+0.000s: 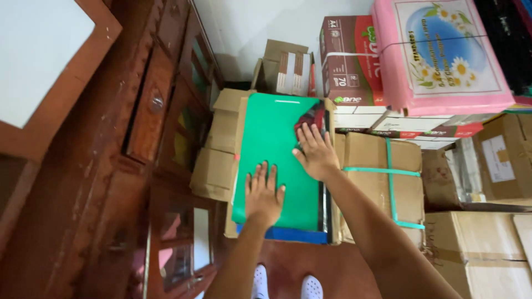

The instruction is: Cleaning and organizing folders in a storage area.

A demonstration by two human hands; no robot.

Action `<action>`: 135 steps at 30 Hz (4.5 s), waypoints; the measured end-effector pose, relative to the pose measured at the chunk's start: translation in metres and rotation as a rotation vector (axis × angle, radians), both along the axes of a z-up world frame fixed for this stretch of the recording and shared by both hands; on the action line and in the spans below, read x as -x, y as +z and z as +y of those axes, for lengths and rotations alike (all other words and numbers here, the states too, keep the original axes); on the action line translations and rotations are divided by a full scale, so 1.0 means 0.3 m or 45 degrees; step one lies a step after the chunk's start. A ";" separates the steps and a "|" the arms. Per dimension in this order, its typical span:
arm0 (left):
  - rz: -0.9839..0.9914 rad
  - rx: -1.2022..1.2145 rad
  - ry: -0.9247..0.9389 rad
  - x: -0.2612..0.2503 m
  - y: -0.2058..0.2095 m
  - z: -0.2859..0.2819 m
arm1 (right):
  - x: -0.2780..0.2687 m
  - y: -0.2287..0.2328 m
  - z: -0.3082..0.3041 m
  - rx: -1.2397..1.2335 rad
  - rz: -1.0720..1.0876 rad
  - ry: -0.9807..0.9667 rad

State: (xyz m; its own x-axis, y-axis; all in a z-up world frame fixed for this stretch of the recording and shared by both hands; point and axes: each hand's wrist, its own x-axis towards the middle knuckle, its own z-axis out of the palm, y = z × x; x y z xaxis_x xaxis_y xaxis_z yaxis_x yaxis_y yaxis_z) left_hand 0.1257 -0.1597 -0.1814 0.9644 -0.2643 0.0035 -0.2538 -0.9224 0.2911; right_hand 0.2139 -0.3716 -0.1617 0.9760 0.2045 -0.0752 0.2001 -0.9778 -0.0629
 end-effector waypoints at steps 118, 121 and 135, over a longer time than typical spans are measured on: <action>-0.413 0.162 0.273 -0.107 -0.018 -0.140 | -0.241 -0.215 -0.097 -0.271 -0.540 -0.237; -0.408 0.167 0.269 -0.099 -0.012 -0.142 | -0.127 -0.172 -0.064 -0.175 -0.633 -0.103; -0.361 0.076 0.317 -0.107 -0.041 -0.144 | 0.289 -0.096 0.044 -0.158 -0.616 -0.112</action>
